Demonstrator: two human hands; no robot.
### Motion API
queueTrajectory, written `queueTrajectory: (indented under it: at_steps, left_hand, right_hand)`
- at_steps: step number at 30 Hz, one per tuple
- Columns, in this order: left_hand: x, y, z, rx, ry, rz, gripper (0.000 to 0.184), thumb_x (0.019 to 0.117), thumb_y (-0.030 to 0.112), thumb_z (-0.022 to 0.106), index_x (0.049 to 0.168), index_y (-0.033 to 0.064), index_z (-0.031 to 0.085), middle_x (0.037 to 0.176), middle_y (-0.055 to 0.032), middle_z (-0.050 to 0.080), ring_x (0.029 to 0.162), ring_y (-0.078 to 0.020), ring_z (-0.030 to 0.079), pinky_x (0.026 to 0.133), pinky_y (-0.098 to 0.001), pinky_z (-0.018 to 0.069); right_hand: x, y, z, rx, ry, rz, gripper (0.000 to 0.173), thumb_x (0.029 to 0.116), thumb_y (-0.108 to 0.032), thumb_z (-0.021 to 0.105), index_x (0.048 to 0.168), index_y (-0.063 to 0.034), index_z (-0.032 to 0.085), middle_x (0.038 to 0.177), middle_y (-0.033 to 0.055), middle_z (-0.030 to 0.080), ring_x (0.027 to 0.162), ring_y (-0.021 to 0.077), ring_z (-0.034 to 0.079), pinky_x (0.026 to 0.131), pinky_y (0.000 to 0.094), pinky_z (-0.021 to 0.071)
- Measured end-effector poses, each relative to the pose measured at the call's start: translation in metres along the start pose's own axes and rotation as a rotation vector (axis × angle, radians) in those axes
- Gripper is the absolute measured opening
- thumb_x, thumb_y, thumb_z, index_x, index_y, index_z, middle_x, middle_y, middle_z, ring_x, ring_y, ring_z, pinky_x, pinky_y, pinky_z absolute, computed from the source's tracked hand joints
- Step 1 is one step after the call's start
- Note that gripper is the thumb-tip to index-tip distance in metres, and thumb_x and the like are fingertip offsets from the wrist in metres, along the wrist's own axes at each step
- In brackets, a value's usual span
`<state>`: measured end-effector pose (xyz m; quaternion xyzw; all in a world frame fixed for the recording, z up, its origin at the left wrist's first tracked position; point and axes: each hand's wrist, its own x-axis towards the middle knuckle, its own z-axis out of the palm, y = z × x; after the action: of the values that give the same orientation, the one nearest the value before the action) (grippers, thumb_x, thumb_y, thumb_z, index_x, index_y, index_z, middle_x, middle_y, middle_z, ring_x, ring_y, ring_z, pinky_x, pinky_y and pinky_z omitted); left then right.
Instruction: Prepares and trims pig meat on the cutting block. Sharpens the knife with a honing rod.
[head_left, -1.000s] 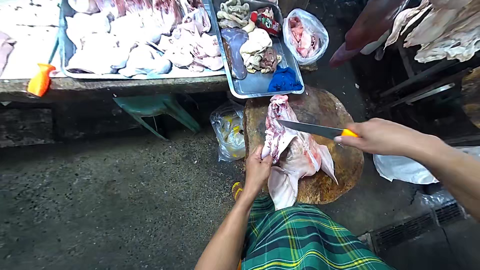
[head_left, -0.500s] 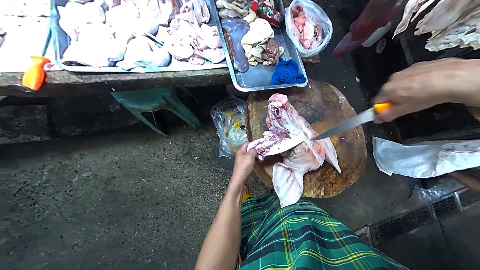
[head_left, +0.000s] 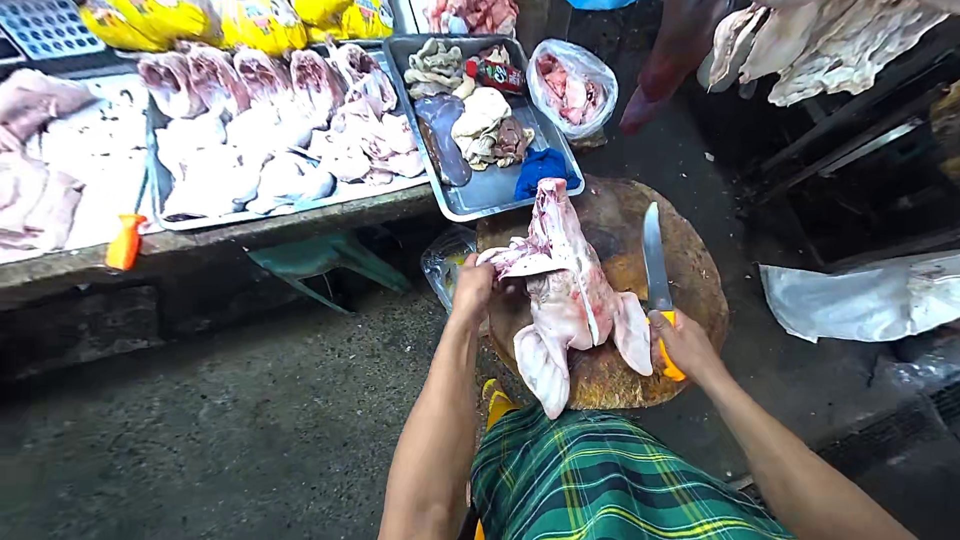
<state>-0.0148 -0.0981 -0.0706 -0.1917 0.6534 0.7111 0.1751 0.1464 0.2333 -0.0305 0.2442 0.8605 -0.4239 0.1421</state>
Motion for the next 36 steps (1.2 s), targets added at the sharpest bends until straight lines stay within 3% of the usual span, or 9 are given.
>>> queueTrajectory:
  at_steps: [7, 10, 13, 15, 20, 24, 27, 31, 36]
  left_hand:
    - [-0.031, 0.046, -0.014, 0.136, 0.0, 0.002, 0.016, 0.1003, 0.012, 0.055, 0.115, 0.0071, 0.059, 0.076, -0.0046, 0.065, 0.055, -0.0105, 0.057, 0.049, -0.0249, 0.0465]
    - [-0.011, 0.057, -0.021, 0.217, -0.042, 0.016, 0.016, 0.0994, 0.011, 0.056, 0.114, 0.0067, 0.06, 0.074, -0.0034, 0.063, 0.055, -0.0094, 0.055, 0.05, -0.0244, 0.0467]
    - [0.016, 0.052, -0.032, 0.217, -0.095, 0.001, 0.016, 0.098, 0.008, 0.056, 0.114, 0.007, 0.06, 0.072, -0.0017, 0.063, 0.053, -0.0075, 0.055, 0.05, -0.0229, 0.0476]
    - [0.031, 0.046, -0.036, 0.198, -0.124, -0.034, 0.016, 0.0984, 0.007, 0.054, 0.113, 0.0066, 0.062, 0.073, -0.0014, 0.064, 0.052, -0.0064, 0.052, 0.048, -0.0218, 0.0445]
    - [0.028, 0.016, -0.044, 0.126, -0.224, -0.097, 0.022, 0.1025, 0.011, 0.053, 0.119, 0.0027, 0.063, 0.074, -0.0024, 0.064, 0.054, -0.006, 0.054, 0.049, -0.0211, 0.044]
    - [-0.037, 0.002, -0.043, 0.087, -0.138, 0.032, 0.025, 0.1, 0.011, 0.056, 0.123, 0.0049, 0.061, 0.087, -0.008, 0.069, 0.066, -0.0135, 0.063, 0.06, -0.031, 0.0548]
    - [-0.061, -0.004, -0.04, 0.046, -0.119, 0.134, 0.012, 0.0921, 0.007, 0.061, 0.104, 0.0052, 0.063, 0.079, -0.0088, 0.068, 0.062, -0.017, 0.064, 0.057, -0.034, 0.0555]
    - [-0.073, 0.02, -0.034, 0.035, -0.163, 0.214, 0.018, 0.0918, 0.011, 0.059, 0.108, 0.0088, 0.066, 0.08, -0.0086, 0.068, 0.059, -0.0169, 0.062, 0.052, -0.0326, 0.0533]
    - [-0.046, 0.062, -0.006, 0.02, -0.24, 0.254, 0.021, 0.0956, 0.014, 0.058, 0.11, 0.0031, 0.068, 0.079, -0.0071, 0.068, 0.064, -0.0154, 0.062, 0.058, -0.0341, 0.0543]
  right_hand:
    - [0.051, -0.099, -0.018, -0.655, -0.297, -0.259, 0.06, 0.1039, -0.063, 0.044, 0.099, -0.0087, 0.069, 0.086, 0.0156, 0.069, 0.085, 0.0354, 0.069, 0.077, 0.0622, 0.0546]
    - [0.07, -0.125, -0.024, -0.719, -0.409, -0.241, 0.062, 0.1029, -0.064, 0.046, 0.098, -0.0078, 0.071, 0.08, 0.0142, 0.068, 0.071, 0.031, 0.068, 0.067, 0.0558, 0.0558]
    - [0.068, -0.124, -0.06, -0.813, -0.556, -0.143, 0.061, 0.1003, -0.064, 0.053, 0.091, -0.0059, 0.067, 0.067, 0.0117, 0.061, 0.054, 0.0255, 0.061, 0.054, 0.0479, 0.0542]
    - [0.058, -0.12, -0.095, -0.926, -0.61, -0.079, 0.055, 0.0979, -0.06, 0.061, 0.088, -0.006, 0.067, 0.07, 0.0128, 0.062, 0.059, 0.0278, 0.062, 0.059, 0.0516, 0.0549]
    - [0.034, -0.08, -0.141, -0.787, -0.476, 0.031, 0.051, 0.0963, -0.059, 0.064, 0.092, -0.008, 0.069, 0.065, 0.0102, 0.062, 0.051, 0.0222, 0.059, 0.051, 0.0429, 0.0536]
    - [0.011, -0.12, -0.11, -0.72, -0.378, -0.145, 0.037, 0.1058, -0.048, 0.054, 0.118, -0.0138, 0.063, 0.076, 0.0081, 0.064, 0.062, 0.0219, 0.064, 0.06, 0.0462, 0.0561]
    - [0.003, -0.175, -0.067, -0.934, -0.294, -0.323, 0.033, 0.1036, -0.047, 0.058, 0.107, -0.0152, 0.066, 0.074, 0.0065, 0.065, 0.07, 0.0262, 0.067, 0.064, 0.0518, 0.0556]
    - [0.018, -0.248, -0.026, -1.205, -0.382, -0.212, 0.046, 0.1066, -0.051, 0.047, 0.1, -0.0101, 0.067, 0.086, 0.0152, 0.069, 0.088, 0.0377, 0.07, 0.076, 0.0623, 0.0543]
    - [0.058, -0.279, 0.016, -1.363, -0.532, -0.237, 0.05, 0.1067, -0.045, 0.05, 0.088, -0.0028, 0.069, 0.083, 0.0189, 0.066, 0.08, 0.0381, 0.067, 0.07, 0.0616, 0.0528]
